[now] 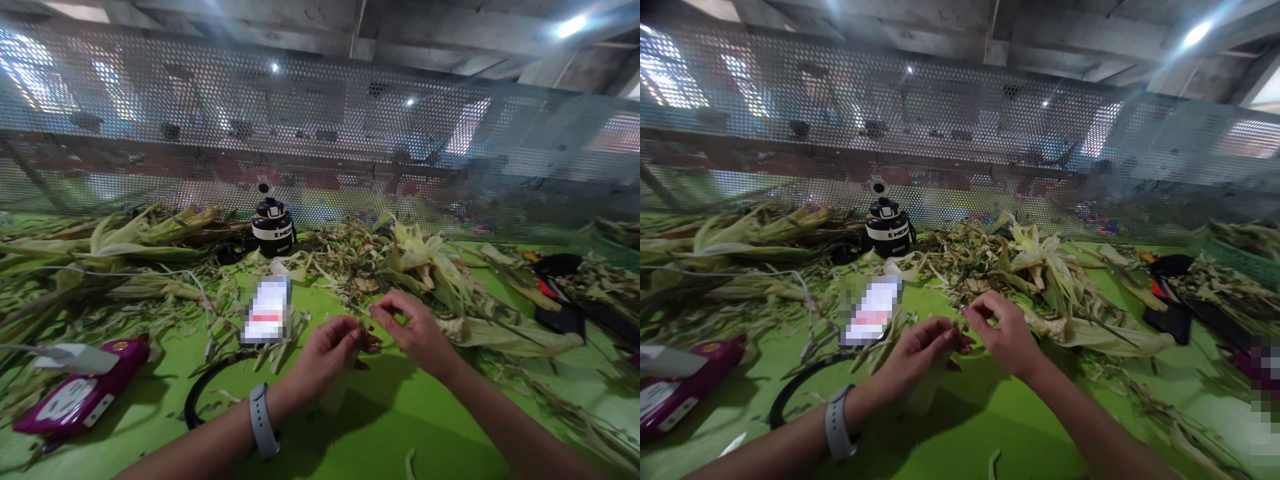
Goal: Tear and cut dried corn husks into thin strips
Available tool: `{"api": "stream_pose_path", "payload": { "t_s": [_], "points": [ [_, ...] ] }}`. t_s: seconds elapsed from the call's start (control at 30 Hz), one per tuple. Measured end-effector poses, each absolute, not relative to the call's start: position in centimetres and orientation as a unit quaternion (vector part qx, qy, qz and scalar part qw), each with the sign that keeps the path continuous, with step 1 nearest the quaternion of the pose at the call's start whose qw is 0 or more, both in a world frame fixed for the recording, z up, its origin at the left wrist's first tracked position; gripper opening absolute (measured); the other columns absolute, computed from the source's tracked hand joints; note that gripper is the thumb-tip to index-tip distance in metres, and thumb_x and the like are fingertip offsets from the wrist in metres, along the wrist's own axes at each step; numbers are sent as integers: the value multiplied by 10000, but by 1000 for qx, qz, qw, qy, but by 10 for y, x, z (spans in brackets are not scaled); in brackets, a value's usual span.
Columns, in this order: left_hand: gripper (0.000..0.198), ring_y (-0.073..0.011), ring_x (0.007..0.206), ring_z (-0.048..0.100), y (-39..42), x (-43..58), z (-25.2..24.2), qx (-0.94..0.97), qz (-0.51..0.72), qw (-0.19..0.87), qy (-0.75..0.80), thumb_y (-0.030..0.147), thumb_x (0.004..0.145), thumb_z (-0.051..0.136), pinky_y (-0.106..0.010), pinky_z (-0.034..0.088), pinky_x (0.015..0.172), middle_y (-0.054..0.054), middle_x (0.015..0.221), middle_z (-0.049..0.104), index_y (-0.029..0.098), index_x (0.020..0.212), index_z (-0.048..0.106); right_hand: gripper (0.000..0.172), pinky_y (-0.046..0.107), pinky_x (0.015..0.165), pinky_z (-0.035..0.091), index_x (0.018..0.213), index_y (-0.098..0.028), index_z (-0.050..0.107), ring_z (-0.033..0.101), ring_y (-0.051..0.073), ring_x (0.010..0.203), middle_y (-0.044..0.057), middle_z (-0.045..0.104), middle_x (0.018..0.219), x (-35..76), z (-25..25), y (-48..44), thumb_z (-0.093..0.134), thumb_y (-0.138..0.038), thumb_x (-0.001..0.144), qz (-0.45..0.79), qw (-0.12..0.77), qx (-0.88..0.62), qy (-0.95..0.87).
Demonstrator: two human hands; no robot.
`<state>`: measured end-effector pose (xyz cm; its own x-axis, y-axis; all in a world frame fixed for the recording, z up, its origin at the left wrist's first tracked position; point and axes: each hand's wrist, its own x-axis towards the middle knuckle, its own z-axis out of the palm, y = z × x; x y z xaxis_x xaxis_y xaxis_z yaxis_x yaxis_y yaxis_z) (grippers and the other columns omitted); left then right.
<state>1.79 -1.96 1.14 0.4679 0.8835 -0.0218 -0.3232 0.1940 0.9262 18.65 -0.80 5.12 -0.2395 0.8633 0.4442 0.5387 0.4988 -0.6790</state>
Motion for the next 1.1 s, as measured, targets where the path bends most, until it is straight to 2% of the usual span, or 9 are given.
{"api": "stream_pose_path", "payload": {
  "t_s": [0.13,0.27,0.43,0.53,0.67,0.73,0.83,0.93,1.1],
  "points": [
    [349,-135,674,643,-21,18,13,470,398,740,269,465,766,665,-271,520,638,-8,767,655,184,892,500,324,231,523,360,668,-183,540,481,124,567,-27,528,595,192,54,-5,492,-410,894,318,308,-476,-760],
    [354,-120,608,629,-22,18,12,498,385,739,241,470,787,641,-269,513,611,5,735,639,191,904,459,343,225,513,349,660,-180,534,480,122,556,-20,547,593,193,53,-6,458,-410,903,416,241,-443,-757],
    [368,-118,569,618,-18,16,17,509,386,721,269,476,791,632,-278,518,608,5,678,641,174,945,490,329,224,515,318,621,-181,503,405,110,547,-41,440,569,190,51,-8,479,-372,889,355,287,-451,-767],
    [365,-109,544,611,-14,13,21,548,358,696,295,503,789,617,-237,493,550,1,640,636,154,856,537,349,232,530,315,617,-181,491,396,113,563,-39,420,582,188,50,-9,470,-387,898,304,313,-459,-774],
    [364,-73,447,565,-10,11,22,567,344,679,314,521,799,589,-158,339,379,17,633,643,166,854,534,388,227,524,322,608,-189,445,400,107,554,-46,397,575,187,49,-9,466,-445,898,346,324,-470,-745],
    [363,-66,418,555,-10,11,20,566,344,682,311,517,799,592,-152,288,356,20,637,656,174,894,524,404,222,507,322,614,-193,432,397,102,529,-52,399,562,187,47,-8,456,-484,894,391,323,-475,-719],
    [352,-82,453,590,-11,12,18,570,349,679,304,490,805,600,-163,352,406,5,663,680,177,940,512,424,221,483,309,611,-195,428,377,96,504,-56,392,545,185,44,-7,455,-519,882,415,332,-483,-696],
    [330,-103,503,613,-12,12,19,569,364,673,301,490,825,573,-194,419,471,-11,660,685,176,906,509,431,226,487,306,603,-193,437,379,100,512,-54,388,545,185,45,-8,462,-521,883,396,333,-485,-705],
    [315,-109,631,607,-11,10,21,587,364,659,298,464,811,606,-209,440,569,-31,711,659,151,791,568,381,233,554,352,678,-184,514,458,119,600,-24,495,624,195,59,-8,439,-478,907,407,296,-468,-726]
  ]
}}
